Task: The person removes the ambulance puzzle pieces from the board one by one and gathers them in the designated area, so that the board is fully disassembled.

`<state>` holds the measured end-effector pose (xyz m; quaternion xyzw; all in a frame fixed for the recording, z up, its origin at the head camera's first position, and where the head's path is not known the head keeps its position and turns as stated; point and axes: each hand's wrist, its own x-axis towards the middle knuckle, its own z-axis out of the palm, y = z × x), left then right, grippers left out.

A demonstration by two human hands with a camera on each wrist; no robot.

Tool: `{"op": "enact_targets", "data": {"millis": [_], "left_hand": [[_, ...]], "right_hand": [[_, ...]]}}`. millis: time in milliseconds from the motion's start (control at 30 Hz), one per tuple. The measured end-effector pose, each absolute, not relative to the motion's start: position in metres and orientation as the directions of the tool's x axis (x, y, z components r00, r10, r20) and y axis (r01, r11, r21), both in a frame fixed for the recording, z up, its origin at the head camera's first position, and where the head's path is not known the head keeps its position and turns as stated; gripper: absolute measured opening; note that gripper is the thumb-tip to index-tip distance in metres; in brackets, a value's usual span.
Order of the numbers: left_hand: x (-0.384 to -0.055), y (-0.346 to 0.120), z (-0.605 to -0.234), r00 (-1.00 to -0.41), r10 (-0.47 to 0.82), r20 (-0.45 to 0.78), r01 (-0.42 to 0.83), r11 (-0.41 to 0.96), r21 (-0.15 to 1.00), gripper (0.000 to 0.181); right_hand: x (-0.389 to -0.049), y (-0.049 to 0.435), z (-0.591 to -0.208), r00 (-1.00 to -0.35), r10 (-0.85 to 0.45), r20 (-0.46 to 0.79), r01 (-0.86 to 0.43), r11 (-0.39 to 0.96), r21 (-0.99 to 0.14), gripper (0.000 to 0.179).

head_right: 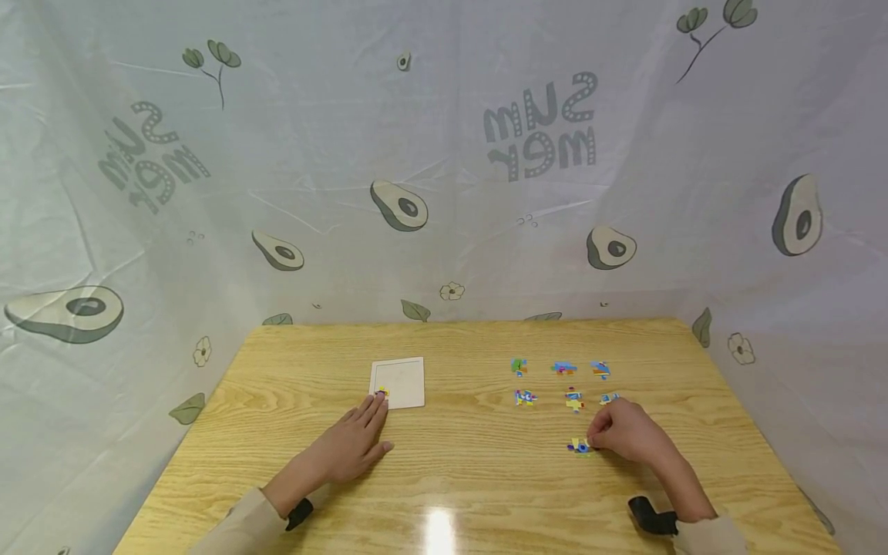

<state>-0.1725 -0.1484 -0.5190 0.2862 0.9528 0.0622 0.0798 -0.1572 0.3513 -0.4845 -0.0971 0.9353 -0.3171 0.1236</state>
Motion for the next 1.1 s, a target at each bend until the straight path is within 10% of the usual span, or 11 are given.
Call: {"op": "enact_targets", "data": {"millis": [1100], "left_hand": [[-0.172, -0.147, -0.513, -0.822, 0.555, -0.132, 0.521, 0.824, 0.221, 0.074]], "right_hand": [[-0.222, 0.251, -0.402, -0.938, -0.327, 0.117, -0.315, 0.658, -0.684, 0.016]]}}
